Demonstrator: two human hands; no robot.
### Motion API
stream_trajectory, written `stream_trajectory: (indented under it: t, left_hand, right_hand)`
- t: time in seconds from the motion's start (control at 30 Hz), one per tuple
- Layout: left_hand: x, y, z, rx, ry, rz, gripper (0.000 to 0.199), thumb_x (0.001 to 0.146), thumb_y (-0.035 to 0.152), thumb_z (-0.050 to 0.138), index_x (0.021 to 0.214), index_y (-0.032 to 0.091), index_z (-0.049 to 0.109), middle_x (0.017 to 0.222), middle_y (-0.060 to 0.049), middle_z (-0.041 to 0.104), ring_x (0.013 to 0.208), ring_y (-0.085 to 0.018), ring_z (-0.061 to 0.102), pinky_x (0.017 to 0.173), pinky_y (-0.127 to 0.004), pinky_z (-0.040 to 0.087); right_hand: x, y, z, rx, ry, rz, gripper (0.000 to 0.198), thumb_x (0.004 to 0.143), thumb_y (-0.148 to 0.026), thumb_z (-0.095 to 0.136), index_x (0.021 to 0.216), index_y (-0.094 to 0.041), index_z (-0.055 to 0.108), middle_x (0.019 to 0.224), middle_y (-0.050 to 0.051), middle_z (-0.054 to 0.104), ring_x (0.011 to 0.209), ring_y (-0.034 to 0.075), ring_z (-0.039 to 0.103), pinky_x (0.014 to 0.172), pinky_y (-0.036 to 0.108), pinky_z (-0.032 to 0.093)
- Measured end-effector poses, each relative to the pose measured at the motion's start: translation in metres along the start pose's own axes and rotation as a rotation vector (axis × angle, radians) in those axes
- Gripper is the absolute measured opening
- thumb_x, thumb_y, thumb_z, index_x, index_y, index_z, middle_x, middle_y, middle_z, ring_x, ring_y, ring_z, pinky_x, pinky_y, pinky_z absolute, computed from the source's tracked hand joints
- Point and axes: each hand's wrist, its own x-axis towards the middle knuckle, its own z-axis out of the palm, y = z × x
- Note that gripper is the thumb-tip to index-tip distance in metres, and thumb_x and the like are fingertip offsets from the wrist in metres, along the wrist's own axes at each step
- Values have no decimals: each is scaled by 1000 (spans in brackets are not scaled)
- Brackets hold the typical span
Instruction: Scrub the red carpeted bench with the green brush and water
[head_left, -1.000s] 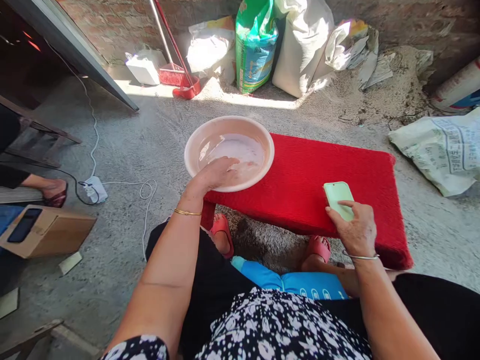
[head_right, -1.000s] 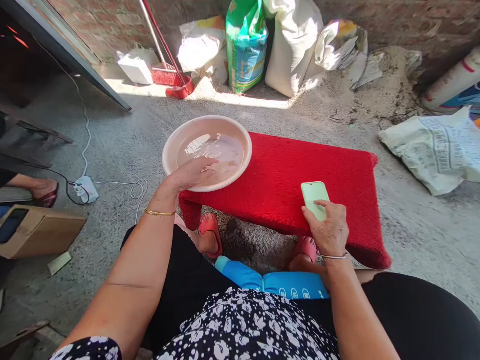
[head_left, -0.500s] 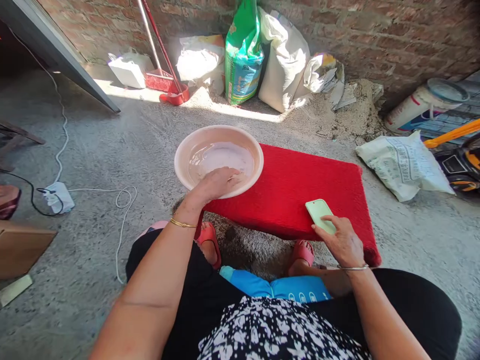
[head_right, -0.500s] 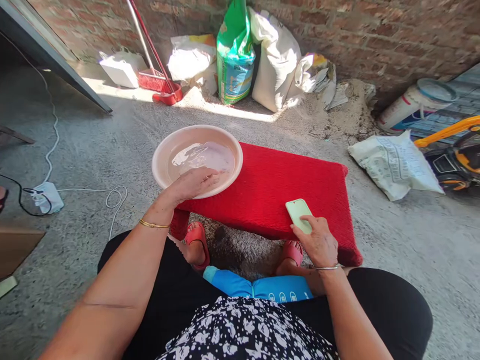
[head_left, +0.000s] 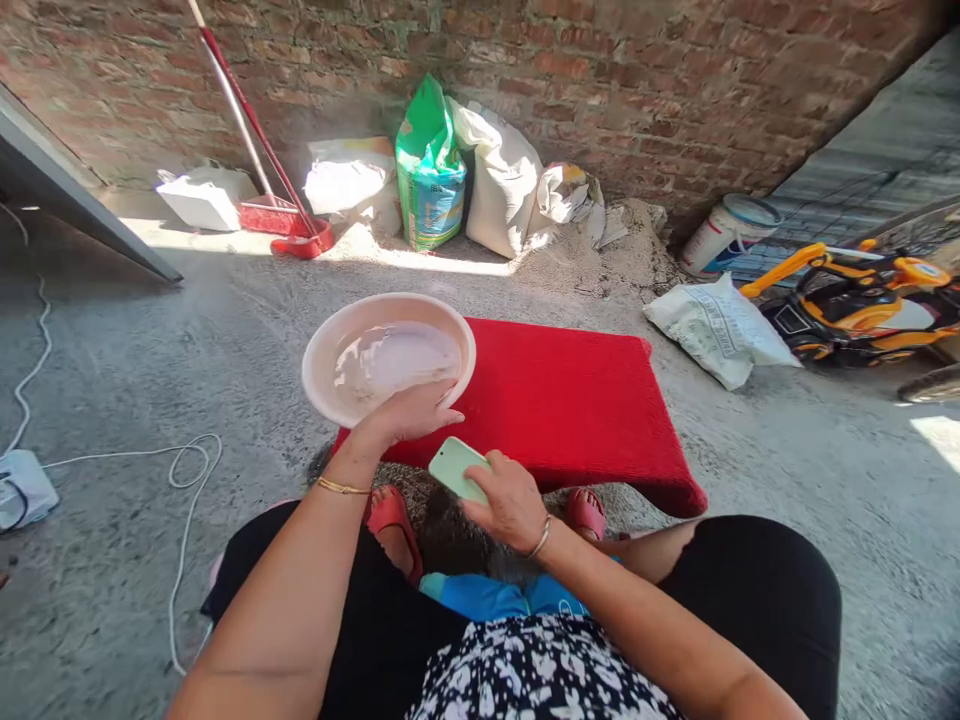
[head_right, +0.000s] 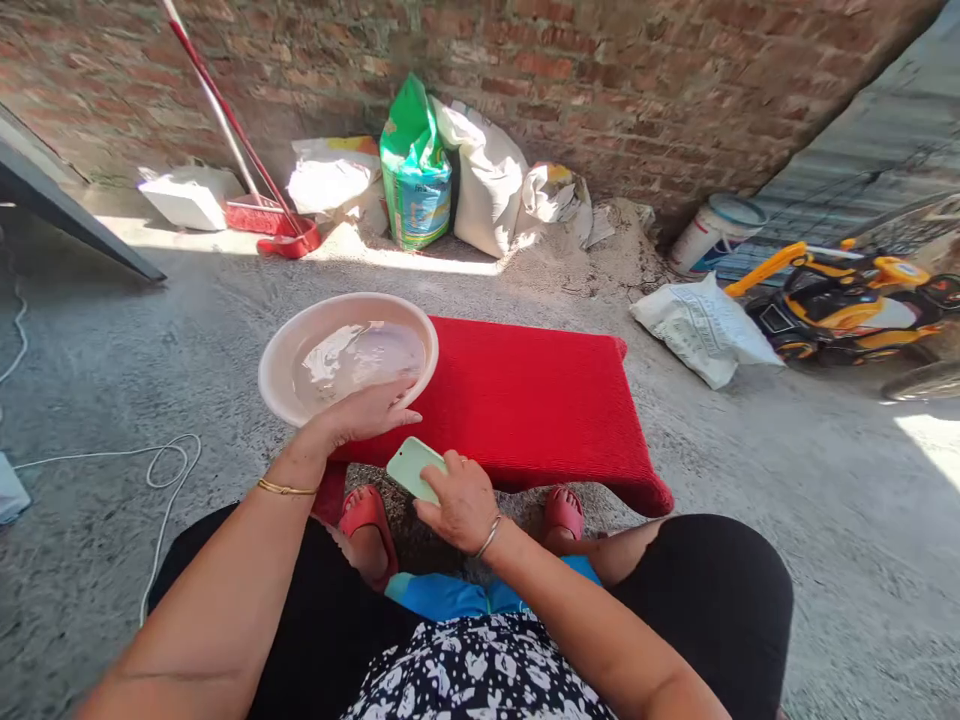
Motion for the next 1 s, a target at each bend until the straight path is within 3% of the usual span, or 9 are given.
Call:
stream_trajectory:
  t: [0.1, 0.2, 0.43, 0.53, 0.6, 0.67, 0.77, 0.87, 1.0]
  left_hand:
    - [2, 0, 0, 8, -11, -13, 53, 84, 48, 53, 129, 19, 54, 138, -12, 58, 126, -28, 53, 106, -38, 40]
    - [2, 0, -1, 6, -6, -25, 54, 83, 49, 52, 129, 19, 54, 137, -12, 58, 126, -29, 54, 106, -39, 40]
    - [3, -3, 0, -12, -8, -19, 51, 83, 50, 52, 123, 19, 58, 128, -11, 64, 117, -28, 59, 102, -37, 43]
    - [2, -3, -1, -26, 4, -4, 50, 83, 49, 52, 123, 20, 58, 129, -11, 64, 116, -28, 60, 101, -38, 43]
    - [0, 0, -1, -36, -12, -2, 48, 84, 48, 53, 122, 20, 58, 127, -11, 65, 113, -28, 61, 99, -37, 44]
    - [-2, 3, -2, -44, -15, -4, 48, 84, 46, 54, 124, 19, 57, 129, -11, 64, 115, -27, 60, 100, -37, 44]
    - [-3, 4, -3, -65, -21, -17, 49, 85, 46, 55, 126, 19, 56, 130, -11, 64, 115, -26, 60, 98, -36, 44]
    - [-4, 2, -2, -81, -1, -10, 47, 86, 51, 55, 121, 20, 59, 122, -10, 67, 109, -26, 63, 94, -33, 45]
    - [-5, -4, -1, -94, 36, 57, 50, 88, 58, 50, 121, 21, 59, 122, -9, 68, 112, -24, 61, 95, -31, 44]
  right_hand:
    - [5, 3, 4, -73, -39, -44, 35, 83, -47, 64, 111, -27, 63, 103, 6, 56, 88, 20, 51, 76, 29, 36]
    - [-23, 38, -4, -110, -20, 39, 34, 82, -42, 65, 112, -27, 62, 103, 6, 57, 89, 20, 52, 77, 29, 37]
    - [-149, 152, -47, -106, 118, 560, 29, 83, -40, 58, 106, -24, 60, 106, 5, 61, 88, 18, 61, 72, 28, 45]
    - [-187, 176, -63, -166, 105, 812, 34, 82, -49, 54, 104, -25, 59, 108, 5, 63, 86, 22, 64, 63, 32, 46]
    - [-193, 178, -69, -191, 128, 895, 38, 81, -56, 52, 103, -26, 59, 106, 6, 63, 85, 25, 65, 61, 34, 47]
    - [-181, 169, -69, -161, 180, 847, 40, 80, -59, 51, 103, -27, 59, 103, 6, 63, 87, 26, 65, 64, 36, 48]
    - [-136, 133, -62, -12, 181, 565, 37, 83, -54, 53, 105, -25, 59, 102, 6, 62, 91, 23, 63, 72, 34, 50]
    - [-76, 78, -51, 86, 52, 261, 32, 86, -44, 56, 111, -24, 59, 101, 5, 60, 89, 19, 62, 76, 30, 49]
    - [1, 3, -32, 30, -111, -34, 34, 84, -41, 61, 115, -25, 61, 101, 6, 59, 90, 20, 59, 79, 30, 46]
